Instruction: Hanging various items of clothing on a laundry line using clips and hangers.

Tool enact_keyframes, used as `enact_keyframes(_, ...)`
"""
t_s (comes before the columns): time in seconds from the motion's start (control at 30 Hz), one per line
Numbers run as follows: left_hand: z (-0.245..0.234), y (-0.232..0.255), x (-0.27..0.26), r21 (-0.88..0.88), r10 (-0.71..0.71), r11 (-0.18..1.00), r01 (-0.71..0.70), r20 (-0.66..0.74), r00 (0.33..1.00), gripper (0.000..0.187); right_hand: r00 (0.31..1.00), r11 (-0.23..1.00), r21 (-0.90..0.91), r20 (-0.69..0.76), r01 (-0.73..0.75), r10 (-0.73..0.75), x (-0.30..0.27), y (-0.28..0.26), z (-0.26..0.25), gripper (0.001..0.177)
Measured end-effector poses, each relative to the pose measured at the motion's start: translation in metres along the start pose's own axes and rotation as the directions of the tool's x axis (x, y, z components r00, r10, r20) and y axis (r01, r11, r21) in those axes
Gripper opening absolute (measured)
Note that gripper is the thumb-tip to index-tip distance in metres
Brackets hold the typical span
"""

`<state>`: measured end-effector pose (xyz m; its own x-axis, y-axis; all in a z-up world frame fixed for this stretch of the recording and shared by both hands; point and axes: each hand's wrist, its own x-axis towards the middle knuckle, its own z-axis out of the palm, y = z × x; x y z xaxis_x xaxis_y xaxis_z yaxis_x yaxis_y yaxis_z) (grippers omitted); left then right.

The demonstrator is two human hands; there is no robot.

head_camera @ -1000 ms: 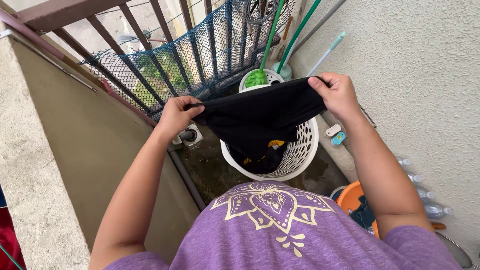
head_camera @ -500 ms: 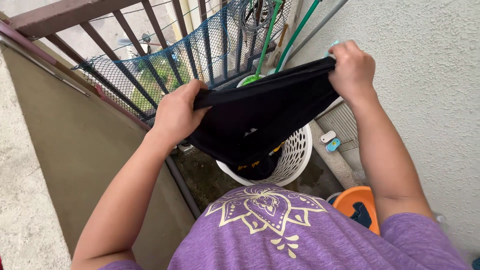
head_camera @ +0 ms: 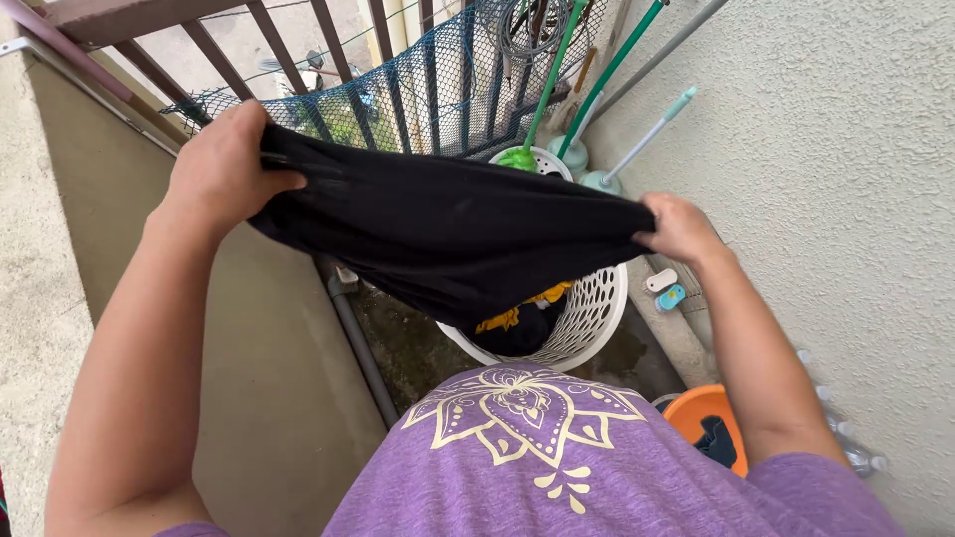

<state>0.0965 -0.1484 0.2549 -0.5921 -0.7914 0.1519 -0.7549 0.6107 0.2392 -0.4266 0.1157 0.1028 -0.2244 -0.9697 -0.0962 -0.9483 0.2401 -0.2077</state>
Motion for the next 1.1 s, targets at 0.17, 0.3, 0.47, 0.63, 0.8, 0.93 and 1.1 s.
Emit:
enact_keyframes(0.17, 0.042, -0.04, -0.017, -0.008, 0.032, 0.999, -0.032, -0.089, 0.996, 0.038, 0.856, 0.955, 0.275, -0.462, -0.11, 0.231, -0.01, 0.073, -0.053, 0.022)
enact_keyframes(0.3, 0.019, -0.036, -0.014, 0.203, 0.088, 0.979, 0.013, -0.483, 0.871, 0.03, 0.725, 0.671, 0.74, -0.486, 0.044, 0.488, -0.03, 0.073, -0.118, 0.022)
enact_keyframes(0.47, 0.012, 0.011, 0.0, -0.964, -0.472, 0.209, 0.162, 0.046, 0.881, 0.021, 0.792, 0.489, 0.841, -0.454, 0.231, 0.408, -0.056, 0.042, -0.13, 0.028)
enact_keyframes(0.63, 0.029, 0.016, 0.013, -0.949, -0.286, -0.311, 0.05, 0.143, 0.947, 0.031, 0.858, 0.492, 0.87, -0.239, -0.018, 0.454, -0.072, 0.065, -0.139, 0.027)
enact_keyframes(0.8, -0.029, 0.06, 0.018, -0.969, -0.329, -0.235, -0.07, 0.011, 0.944, 0.02, 0.739, 0.032, 0.935, -0.299, 0.352, 0.604, -0.083, 0.026, -0.17, 0.021)
enact_keyframes(0.93, 0.049, -0.02, 0.028, -0.988, -0.386, -0.098, 0.116, 0.145, 0.911, 0.028, 0.936, 0.944, -0.031, -0.141, -0.33, 0.323, -0.083, 0.052, -0.139, 0.021)
enact_keyframes(1.1, 0.064, -0.043, 0.013, -0.908, -0.435, -0.415, -0.057, 0.143, 0.889, 0.022, 0.614, 0.906, 0.402, -0.751, 0.133, 0.244, -0.087, 0.125, -0.102, 0.01)
